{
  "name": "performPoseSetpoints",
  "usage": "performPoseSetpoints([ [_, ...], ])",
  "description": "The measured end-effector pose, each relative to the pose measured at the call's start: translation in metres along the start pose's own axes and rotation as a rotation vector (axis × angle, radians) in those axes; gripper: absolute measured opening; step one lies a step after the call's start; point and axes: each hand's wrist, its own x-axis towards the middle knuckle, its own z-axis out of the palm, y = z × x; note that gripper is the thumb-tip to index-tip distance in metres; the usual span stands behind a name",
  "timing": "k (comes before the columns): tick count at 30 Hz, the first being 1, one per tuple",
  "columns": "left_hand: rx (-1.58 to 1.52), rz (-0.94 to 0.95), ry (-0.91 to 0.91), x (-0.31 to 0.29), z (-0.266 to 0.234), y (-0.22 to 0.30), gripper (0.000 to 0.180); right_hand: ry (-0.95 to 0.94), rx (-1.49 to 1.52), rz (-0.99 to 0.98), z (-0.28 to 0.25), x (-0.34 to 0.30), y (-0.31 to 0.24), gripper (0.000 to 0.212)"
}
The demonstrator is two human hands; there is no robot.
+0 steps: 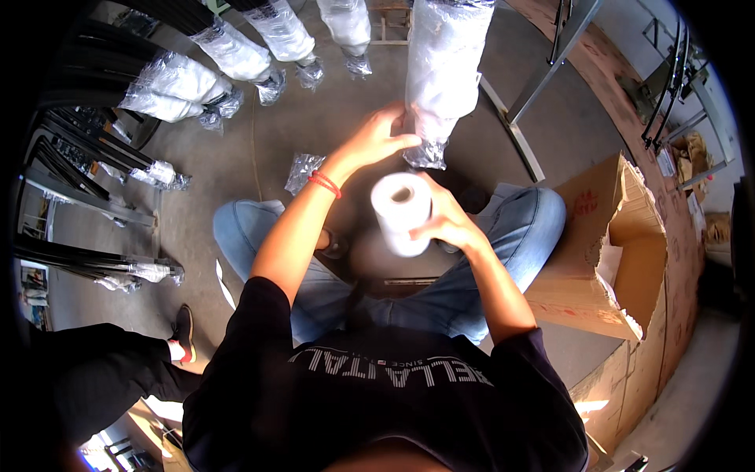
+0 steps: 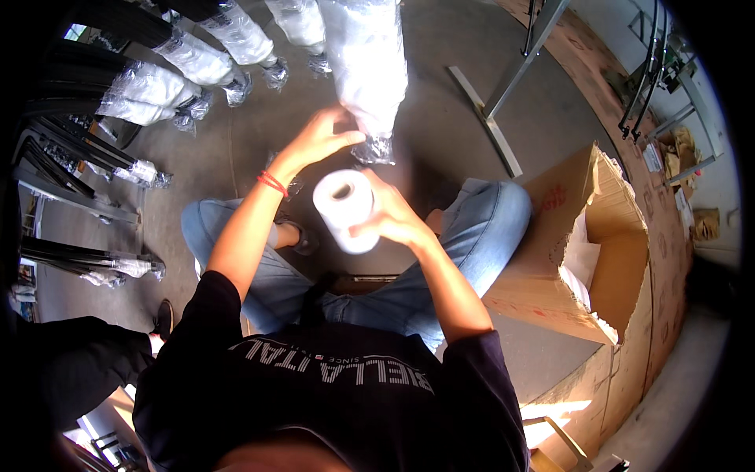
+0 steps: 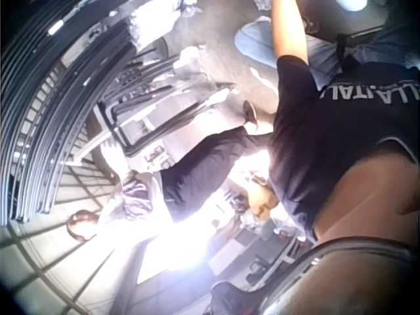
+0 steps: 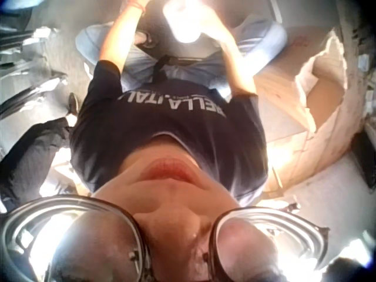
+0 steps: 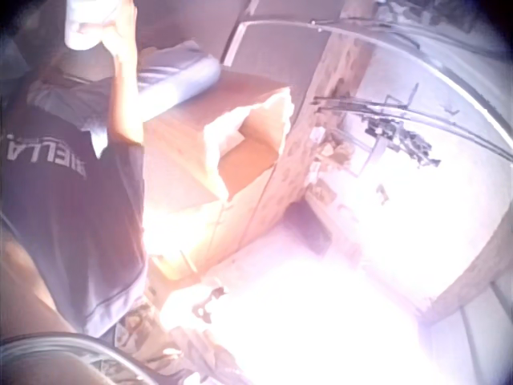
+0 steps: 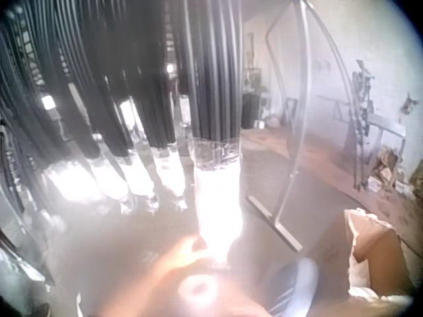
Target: The person wraps the lower portions of metal chair frames with plastic film using a roll of wrap, handling individual frames and a stack of frames.
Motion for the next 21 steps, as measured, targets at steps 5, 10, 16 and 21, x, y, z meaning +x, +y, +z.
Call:
performPoseSetpoints([
  [5,0.076,0.058,0.045,-0.018,0.016,-0.029,0.102,0.099,0.673,0.102,0.012,-0.060,0.006,0.077],
  [10,0.015,-0.043,0.103,0.001,0.010,-0.034,0.092,0.193,0.757,0.066,0.005,-0.088,0.009,0.076],
  [16,0.402,0.086,0.492,0.018,0.044,-0.017,0.108,0.291,0.796,0.091,0.006,-0.097,0.016,0.073],
  [21,0.433,-0.187,0.635,0.047,0.061,-0.006,0.080,0.314,0.816,0.054,0.010,-0.101,0.012,0.073],
])
